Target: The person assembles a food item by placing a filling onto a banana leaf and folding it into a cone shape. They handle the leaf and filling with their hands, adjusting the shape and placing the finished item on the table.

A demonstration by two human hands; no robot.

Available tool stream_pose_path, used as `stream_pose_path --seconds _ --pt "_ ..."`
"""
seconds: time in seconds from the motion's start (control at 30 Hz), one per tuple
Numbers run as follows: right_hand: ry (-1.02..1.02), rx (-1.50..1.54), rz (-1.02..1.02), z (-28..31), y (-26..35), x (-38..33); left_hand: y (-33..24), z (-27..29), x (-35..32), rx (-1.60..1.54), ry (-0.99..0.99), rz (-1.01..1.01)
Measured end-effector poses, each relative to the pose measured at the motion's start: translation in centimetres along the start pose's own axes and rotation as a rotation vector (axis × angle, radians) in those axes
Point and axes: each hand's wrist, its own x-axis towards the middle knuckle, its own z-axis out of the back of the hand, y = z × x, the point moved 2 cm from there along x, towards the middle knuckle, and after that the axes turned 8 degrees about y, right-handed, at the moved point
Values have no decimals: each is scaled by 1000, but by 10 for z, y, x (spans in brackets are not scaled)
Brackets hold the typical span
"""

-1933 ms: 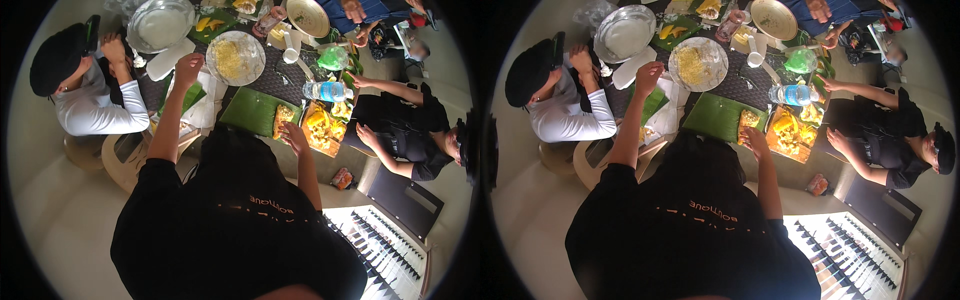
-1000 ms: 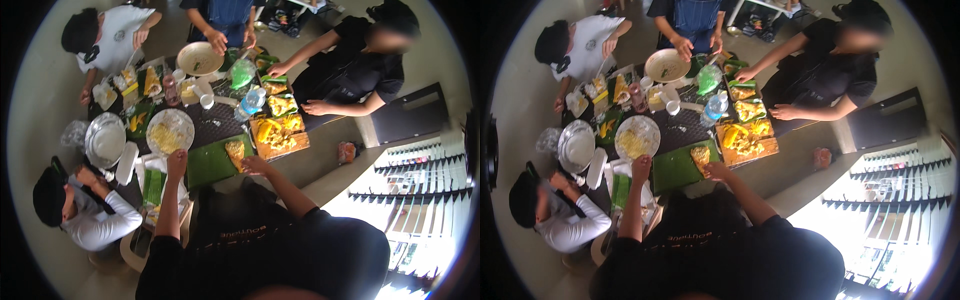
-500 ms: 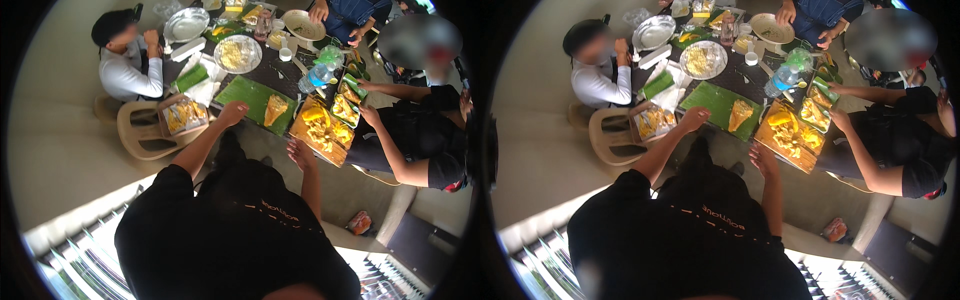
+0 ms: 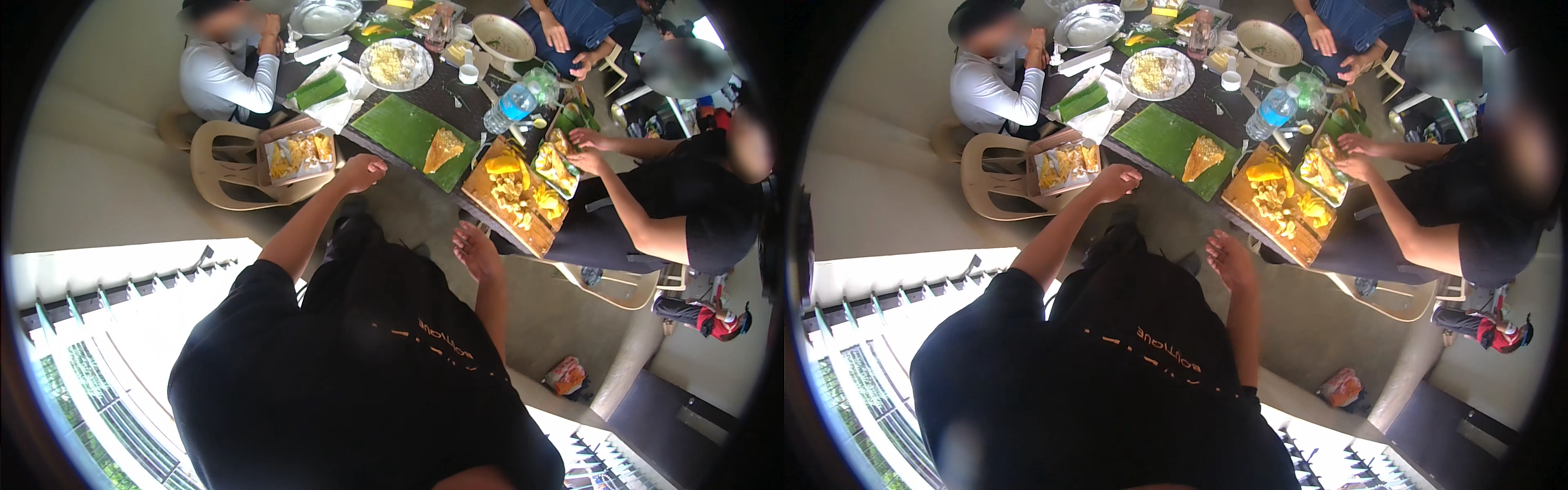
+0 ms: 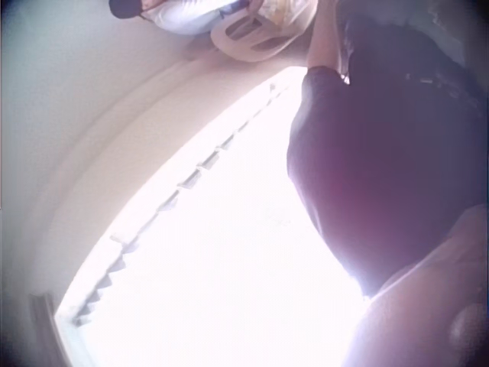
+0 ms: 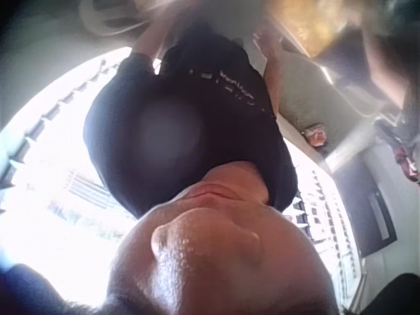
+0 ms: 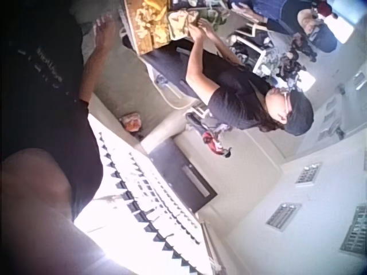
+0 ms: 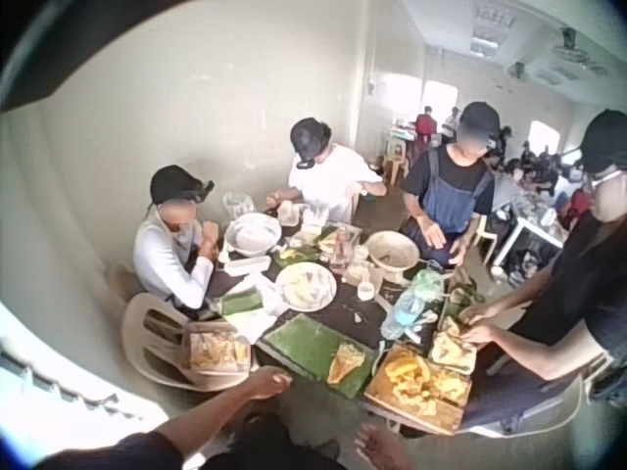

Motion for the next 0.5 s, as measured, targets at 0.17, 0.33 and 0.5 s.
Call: stream_pose_path --seconds 0.17,0.33,0.5 --pt "14 52 33 -29 -18 31 28 23 4 -38 -5 -31" --pt "21 -83 -55 -92 -16 72 46 66 -19 -322 13 -35" --pt "-24 -255 -118 -161 -3 116 120 162 -36 -575 -143 14"
